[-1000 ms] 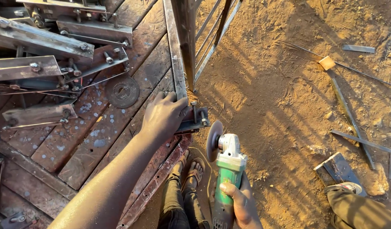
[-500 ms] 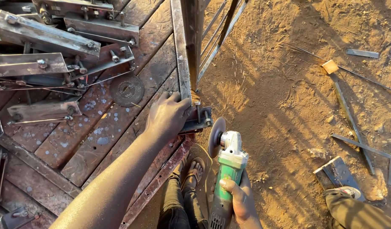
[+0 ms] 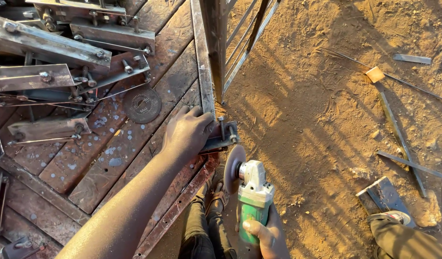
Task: Using a handheld angle grinder to smooth the edges of small metal pieces on a workbench.
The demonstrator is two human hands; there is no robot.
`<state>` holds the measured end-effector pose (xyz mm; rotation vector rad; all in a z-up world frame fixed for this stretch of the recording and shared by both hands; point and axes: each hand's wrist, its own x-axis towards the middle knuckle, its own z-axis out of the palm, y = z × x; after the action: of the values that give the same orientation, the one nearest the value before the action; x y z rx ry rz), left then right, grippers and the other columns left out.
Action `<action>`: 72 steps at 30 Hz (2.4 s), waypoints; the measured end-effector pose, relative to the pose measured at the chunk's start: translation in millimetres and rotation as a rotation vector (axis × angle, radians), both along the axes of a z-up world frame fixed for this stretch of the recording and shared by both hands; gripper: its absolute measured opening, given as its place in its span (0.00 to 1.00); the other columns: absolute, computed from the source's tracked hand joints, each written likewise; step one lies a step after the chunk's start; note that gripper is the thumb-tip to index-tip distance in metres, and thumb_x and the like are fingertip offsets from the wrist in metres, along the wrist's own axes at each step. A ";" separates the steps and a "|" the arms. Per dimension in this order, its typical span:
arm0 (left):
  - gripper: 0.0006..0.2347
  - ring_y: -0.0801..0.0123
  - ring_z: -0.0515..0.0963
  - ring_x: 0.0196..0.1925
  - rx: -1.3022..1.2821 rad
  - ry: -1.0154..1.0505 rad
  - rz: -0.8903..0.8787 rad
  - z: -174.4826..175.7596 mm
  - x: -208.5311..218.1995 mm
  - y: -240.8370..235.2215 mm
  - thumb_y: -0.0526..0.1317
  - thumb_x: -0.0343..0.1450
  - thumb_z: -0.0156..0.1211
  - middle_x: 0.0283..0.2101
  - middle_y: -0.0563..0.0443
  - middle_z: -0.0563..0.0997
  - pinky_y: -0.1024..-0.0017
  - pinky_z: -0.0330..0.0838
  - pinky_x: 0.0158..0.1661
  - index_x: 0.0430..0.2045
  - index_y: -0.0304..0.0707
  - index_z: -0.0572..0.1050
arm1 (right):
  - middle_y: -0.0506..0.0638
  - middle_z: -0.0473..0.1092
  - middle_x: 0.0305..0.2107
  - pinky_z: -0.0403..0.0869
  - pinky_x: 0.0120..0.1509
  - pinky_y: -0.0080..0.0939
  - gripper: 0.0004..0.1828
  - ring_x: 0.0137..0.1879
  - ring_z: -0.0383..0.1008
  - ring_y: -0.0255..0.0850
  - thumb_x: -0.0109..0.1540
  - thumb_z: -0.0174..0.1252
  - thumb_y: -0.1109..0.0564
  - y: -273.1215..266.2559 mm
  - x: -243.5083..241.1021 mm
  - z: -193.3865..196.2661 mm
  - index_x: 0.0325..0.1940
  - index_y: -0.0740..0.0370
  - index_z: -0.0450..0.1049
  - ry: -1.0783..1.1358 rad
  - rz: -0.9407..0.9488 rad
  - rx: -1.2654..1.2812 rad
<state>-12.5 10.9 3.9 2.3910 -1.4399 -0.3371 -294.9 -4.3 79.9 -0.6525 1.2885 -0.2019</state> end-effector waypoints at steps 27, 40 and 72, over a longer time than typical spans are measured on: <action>0.08 0.50 0.73 0.39 -0.065 -0.017 0.008 16.1 -5.4 2.3 0.47 0.75 0.59 0.33 0.50 0.75 0.49 0.72 0.19 0.33 0.45 0.77 | 0.65 0.69 0.28 0.73 0.33 0.56 0.29 0.28 0.73 0.59 0.54 0.59 0.63 -115.0 -13.2 31.2 0.60 0.66 0.67 0.154 0.373 0.015; 0.09 0.52 0.73 0.37 -0.154 -0.057 0.037 12.5 -4.3 2.3 0.50 0.74 0.61 0.33 0.53 0.75 0.53 0.71 0.21 0.28 0.49 0.75 | 0.68 0.69 0.33 0.70 0.36 0.55 0.38 0.31 0.71 0.58 0.51 0.60 0.66 -114.2 0.1 49.4 0.68 0.61 0.67 0.366 0.451 -0.004; 0.08 0.49 0.80 0.36 -0.188 -0.132 0.064 6.1 -6.7 2.7 0.43 0.73 0.56 0.28 0.43 0.76 0.59 0.77 0.32 0.26 0.40 0.74 | 0.69 0.72 0.26 0.80 0.32 0.60 0.30 0.26 0.79 0.62 0.50 0.65 0.63 -151.4 39.6 12.5 0.55 0.72 0.67 0.133 0.534 -0.202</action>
<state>-19.2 13.6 10.0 2.3366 -1.3796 -0.0262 -255.3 -155.7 92.4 -1.1733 1.1827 0.1554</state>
